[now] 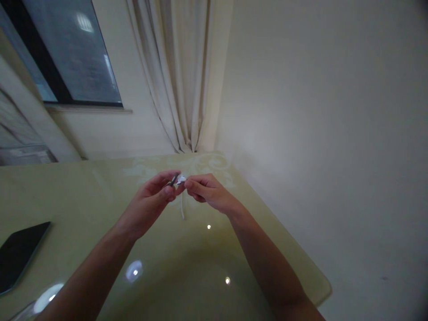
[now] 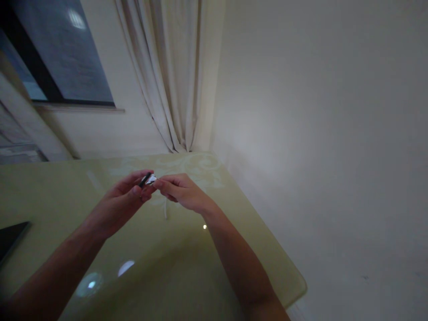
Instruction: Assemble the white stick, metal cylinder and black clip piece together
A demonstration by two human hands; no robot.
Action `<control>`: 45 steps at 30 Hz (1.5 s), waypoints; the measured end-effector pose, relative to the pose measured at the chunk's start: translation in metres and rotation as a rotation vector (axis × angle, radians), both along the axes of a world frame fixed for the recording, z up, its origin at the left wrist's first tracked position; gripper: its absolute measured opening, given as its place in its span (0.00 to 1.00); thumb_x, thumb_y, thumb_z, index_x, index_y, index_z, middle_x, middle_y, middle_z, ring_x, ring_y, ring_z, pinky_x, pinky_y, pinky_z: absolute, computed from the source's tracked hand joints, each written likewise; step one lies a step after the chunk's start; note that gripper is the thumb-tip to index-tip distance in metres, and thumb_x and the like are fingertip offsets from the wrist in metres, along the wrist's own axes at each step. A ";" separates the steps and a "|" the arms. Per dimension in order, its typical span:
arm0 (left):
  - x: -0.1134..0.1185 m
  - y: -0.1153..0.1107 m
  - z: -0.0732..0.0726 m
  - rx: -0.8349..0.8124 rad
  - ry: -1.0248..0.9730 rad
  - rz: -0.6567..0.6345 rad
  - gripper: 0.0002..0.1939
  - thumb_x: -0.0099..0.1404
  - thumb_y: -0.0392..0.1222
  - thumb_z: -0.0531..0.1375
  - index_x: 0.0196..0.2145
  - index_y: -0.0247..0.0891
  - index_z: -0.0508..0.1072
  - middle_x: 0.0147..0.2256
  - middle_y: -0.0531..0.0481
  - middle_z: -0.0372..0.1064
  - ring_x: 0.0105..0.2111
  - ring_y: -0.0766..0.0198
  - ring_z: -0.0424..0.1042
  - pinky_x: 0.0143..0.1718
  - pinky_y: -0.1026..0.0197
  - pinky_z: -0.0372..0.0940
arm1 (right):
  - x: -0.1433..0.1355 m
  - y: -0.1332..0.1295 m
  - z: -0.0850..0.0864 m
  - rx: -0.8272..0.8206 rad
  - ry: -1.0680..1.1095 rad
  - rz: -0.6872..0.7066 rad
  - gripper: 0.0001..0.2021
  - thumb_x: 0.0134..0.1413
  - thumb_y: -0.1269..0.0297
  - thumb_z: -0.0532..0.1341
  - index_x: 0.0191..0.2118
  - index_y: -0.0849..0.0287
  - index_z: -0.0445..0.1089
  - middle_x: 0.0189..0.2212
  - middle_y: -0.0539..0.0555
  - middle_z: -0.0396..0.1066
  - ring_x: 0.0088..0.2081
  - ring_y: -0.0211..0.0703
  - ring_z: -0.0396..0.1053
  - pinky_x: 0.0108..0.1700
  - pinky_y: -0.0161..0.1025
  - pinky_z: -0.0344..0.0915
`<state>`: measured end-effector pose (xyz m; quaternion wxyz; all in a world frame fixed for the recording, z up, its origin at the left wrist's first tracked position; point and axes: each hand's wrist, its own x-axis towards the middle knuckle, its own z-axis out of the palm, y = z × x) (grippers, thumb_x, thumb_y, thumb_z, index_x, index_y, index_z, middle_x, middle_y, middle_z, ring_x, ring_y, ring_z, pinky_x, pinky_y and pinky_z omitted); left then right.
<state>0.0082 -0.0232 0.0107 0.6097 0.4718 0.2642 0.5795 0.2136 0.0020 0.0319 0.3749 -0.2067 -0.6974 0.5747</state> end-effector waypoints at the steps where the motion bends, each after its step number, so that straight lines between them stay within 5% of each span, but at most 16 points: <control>1: 0.000 -0.001 0.001 -0.002 0.000 -0.004 0.24 0.52 0.50 0.80 0.46 0.47 0.86 0.40 0.50 0.81 0.33 0.68 0.73 0.37 0.67 0.68 | 0.000 0.000 0.000 0.005 -0.002 0.006 0.23 0.68 0.44 0.63 0.36 0.63 0.76 0.21 0.43 0.55 0.22 0.31 0.49 0.24 0.34 0.45; 45: 0.007 -0.006 0.012 0.074 -0.013 0.023 0.22 0.51 0.45 0.81 0.44 0.44 0.86 0.36 0.50 0.81 0.33 0.66 0.75 0.37 0.65 0.70 | -0.002 -0.006 0.007 0.030 -0.019 0.041 0.25 0.65 0.42 0.65 0.29 0.59 0.66 0.21 0.43 0.56 0.23 0.32 0.50 0.24 0.34 0.45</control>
